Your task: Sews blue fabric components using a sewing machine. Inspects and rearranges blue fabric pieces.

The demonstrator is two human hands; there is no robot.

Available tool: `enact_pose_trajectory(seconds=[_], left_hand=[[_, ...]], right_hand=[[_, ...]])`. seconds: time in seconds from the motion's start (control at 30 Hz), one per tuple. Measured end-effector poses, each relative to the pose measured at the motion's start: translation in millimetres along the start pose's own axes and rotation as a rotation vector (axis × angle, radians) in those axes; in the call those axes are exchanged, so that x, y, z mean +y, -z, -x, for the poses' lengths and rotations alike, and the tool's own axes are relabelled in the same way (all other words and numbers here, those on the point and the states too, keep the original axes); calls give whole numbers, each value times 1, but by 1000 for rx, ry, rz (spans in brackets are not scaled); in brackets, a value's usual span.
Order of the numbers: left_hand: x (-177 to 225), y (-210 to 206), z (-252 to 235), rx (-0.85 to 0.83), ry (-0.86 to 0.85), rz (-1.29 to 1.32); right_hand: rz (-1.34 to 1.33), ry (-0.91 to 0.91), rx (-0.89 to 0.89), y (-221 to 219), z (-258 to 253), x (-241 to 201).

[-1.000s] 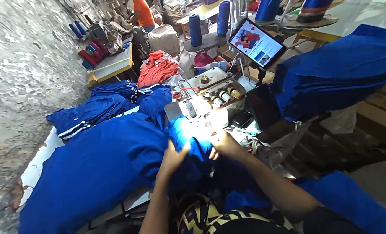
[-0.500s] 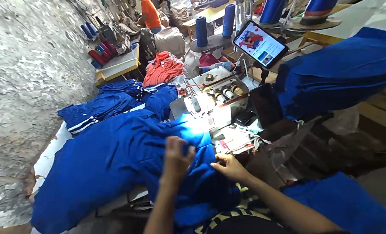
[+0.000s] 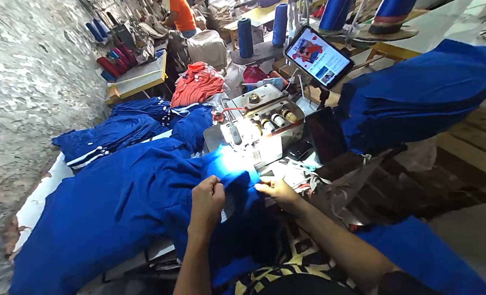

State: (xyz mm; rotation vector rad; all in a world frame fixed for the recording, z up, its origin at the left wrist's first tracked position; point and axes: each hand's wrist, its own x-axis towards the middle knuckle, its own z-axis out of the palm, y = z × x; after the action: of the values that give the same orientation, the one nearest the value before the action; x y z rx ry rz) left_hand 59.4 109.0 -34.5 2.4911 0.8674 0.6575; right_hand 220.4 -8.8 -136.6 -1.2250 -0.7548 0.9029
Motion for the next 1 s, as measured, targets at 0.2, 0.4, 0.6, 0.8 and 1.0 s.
enact_pose_trajectory(seconds=[0.2,0.4,0.6,0.8,1.0], left_hand=[[-1,-56,24,273,-376,109],[-7,-64,-3,148,-397,-93],[45,-40,-39,-205,-47,-324],[58,-47,-33,-213,17,-270],[-1,-75,-9,256,-320,33]], right_hand=[[-33,85,31,7,19,14],[87,90,4,11,19,14],[172,71,44,11,30,13],[187,102,86,7,10,-4],[102,76,144,-3,20,1]])
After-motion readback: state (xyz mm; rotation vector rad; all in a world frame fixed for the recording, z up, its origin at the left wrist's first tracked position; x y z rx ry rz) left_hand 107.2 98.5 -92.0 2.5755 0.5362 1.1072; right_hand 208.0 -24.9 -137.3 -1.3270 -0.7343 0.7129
